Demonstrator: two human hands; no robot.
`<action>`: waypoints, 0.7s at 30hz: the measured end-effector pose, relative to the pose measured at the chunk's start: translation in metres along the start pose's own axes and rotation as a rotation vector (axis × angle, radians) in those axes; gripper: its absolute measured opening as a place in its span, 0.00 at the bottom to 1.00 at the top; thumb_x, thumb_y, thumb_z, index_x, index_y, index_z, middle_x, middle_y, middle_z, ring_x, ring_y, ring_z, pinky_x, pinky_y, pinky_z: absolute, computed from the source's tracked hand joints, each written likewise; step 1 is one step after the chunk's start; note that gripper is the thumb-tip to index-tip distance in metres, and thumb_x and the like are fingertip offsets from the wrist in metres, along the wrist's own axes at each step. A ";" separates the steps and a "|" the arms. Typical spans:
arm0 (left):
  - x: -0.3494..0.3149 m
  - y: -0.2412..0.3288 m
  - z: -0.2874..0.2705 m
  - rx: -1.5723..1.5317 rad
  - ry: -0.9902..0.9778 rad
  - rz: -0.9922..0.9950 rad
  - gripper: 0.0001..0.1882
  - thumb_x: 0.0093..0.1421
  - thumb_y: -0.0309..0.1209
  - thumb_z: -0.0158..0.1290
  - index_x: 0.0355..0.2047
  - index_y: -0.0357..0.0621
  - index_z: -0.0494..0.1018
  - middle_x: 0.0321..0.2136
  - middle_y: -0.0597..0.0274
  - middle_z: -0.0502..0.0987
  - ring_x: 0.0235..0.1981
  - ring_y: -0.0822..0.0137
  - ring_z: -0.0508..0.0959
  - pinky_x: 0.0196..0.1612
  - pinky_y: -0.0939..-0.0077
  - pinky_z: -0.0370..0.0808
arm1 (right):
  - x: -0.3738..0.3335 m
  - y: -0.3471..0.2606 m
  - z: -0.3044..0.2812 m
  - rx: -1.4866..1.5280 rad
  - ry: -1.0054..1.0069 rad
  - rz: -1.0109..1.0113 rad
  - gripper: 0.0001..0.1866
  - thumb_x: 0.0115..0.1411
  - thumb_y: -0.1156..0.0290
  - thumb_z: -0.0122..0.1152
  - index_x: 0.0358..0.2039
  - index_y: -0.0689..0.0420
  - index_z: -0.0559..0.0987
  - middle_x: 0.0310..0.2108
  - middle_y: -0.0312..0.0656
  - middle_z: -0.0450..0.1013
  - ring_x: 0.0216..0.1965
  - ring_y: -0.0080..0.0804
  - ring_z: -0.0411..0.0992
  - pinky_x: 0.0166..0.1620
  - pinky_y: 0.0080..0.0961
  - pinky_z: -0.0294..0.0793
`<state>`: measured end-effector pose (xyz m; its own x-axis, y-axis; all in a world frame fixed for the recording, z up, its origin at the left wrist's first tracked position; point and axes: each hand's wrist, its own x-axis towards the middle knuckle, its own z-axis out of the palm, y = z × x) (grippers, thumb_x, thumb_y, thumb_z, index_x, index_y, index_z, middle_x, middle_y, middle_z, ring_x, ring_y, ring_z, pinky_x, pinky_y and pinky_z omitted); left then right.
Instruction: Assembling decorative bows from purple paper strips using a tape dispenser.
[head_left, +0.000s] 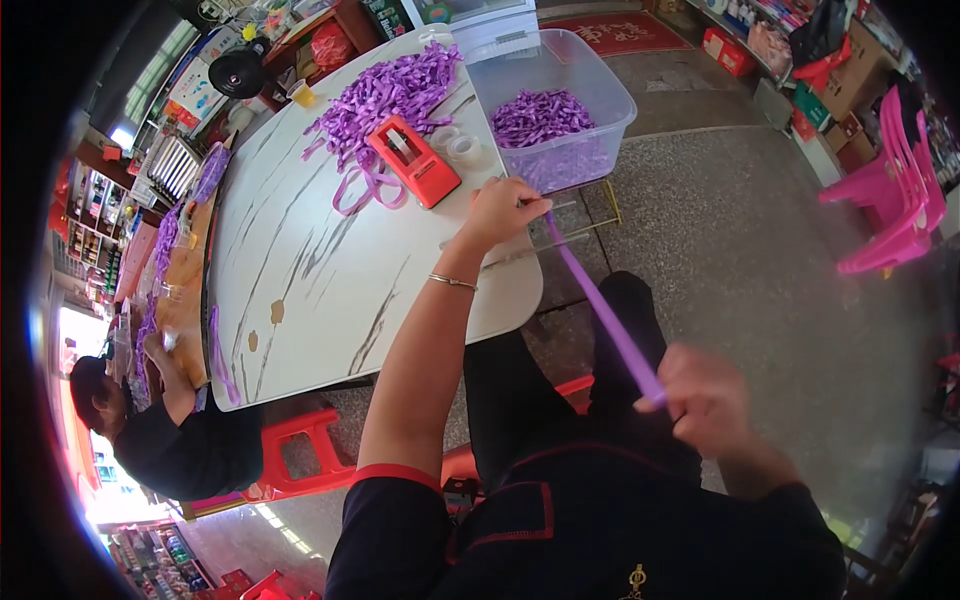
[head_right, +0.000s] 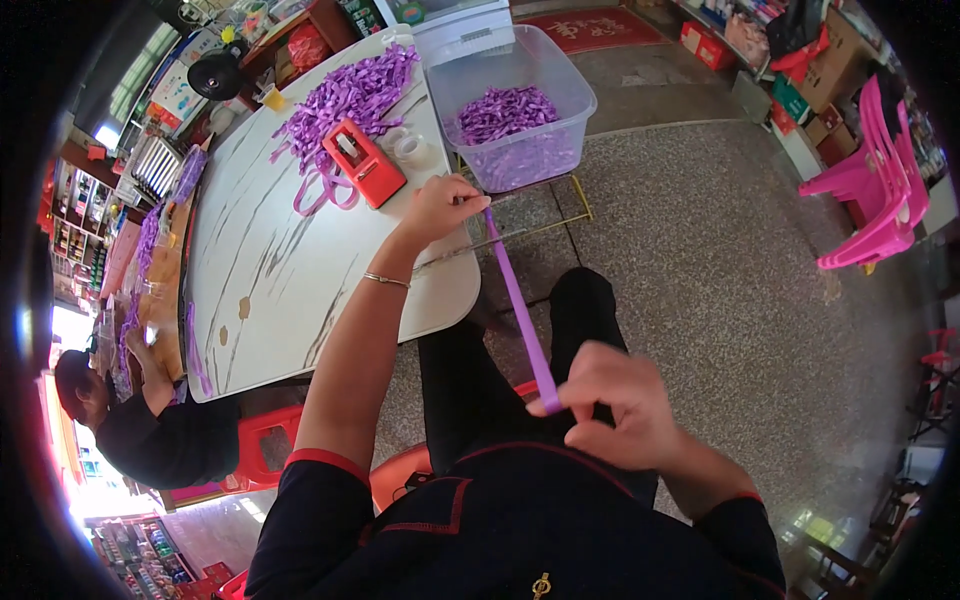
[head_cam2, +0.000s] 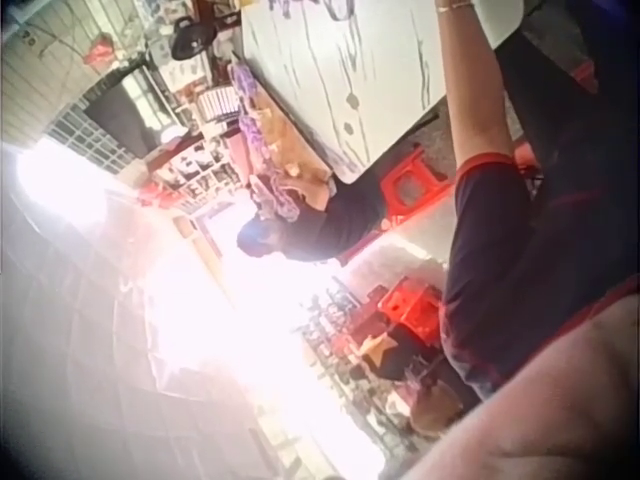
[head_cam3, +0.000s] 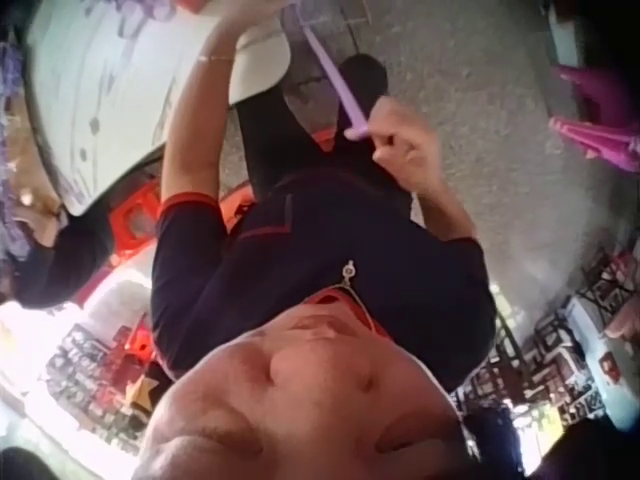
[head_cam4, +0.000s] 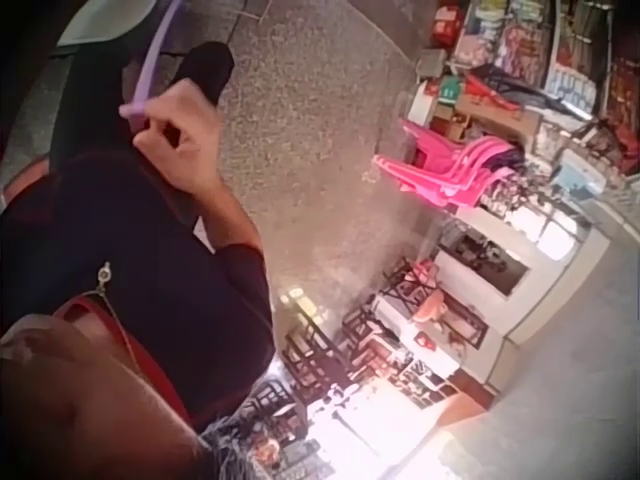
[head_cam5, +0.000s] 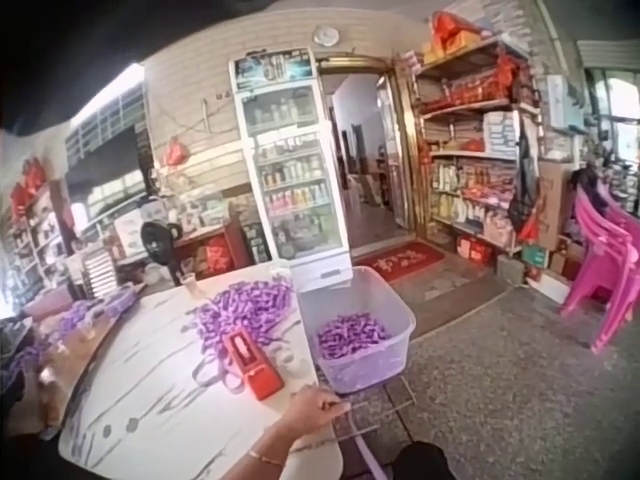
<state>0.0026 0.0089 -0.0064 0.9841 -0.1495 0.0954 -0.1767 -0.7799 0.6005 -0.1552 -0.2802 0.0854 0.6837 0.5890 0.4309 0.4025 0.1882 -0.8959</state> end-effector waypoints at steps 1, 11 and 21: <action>-0.001 0.000 0.001 0.014 -0.001 -0.008 0.11 0.49 0.43 0.55 0.24 0.52 0.78 0.27 0.67 0.75 0.37 0.60 0.70 0.41 0.61 0.61 | 0.015 0.002 -0.003 0.017 0.024 -0.106 0.13 0.43 0.74 0.60 0.33 0.58 0.79 0.18 0.33 0.63 0.21 0.23 0.61 0.26 0.19 0.59; -0.006 0.013 0.000 0.051 0.018 -0.036 0.07 0.47 0.39 0.56 0.21 0.53 0.78 0.25 0.69 0.73 0.36 0.61 0.69 0.41 0.61 0.60 | 0.243 0.063 -0.044 0.254 0.088 0.112 0.17 0.62 0.64 0.44 0.39 0.63 0.76 0.15 0.24 0.49 0.17 0.12 0.46 0.21 0.14 0.45; -0.005 0.011 -0.003 -0.066 0.210 0.048 0.05 0.49 0.29 0.51 0.22 0.40 0.70 0.22 0.62 0.69 0.29 0.60 0.68 0.35 0.68 0.61 | 0.310 0.238 -0.037 0.414 0.101 0.426 0.14 0.60 0.62 0.49 0.26 0.58 0.76 0.14 0.24 0.59 0.12 0.11 0.46 0.16 0.12 0.44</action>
<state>-0.0043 0.0031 0.0024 0.9575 -0.0506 0.2840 -0.2289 -0.7325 0.6411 0.1751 -0.0818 0.0093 0.7956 0.6056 0.0148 -0.1759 0.2543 -0.9510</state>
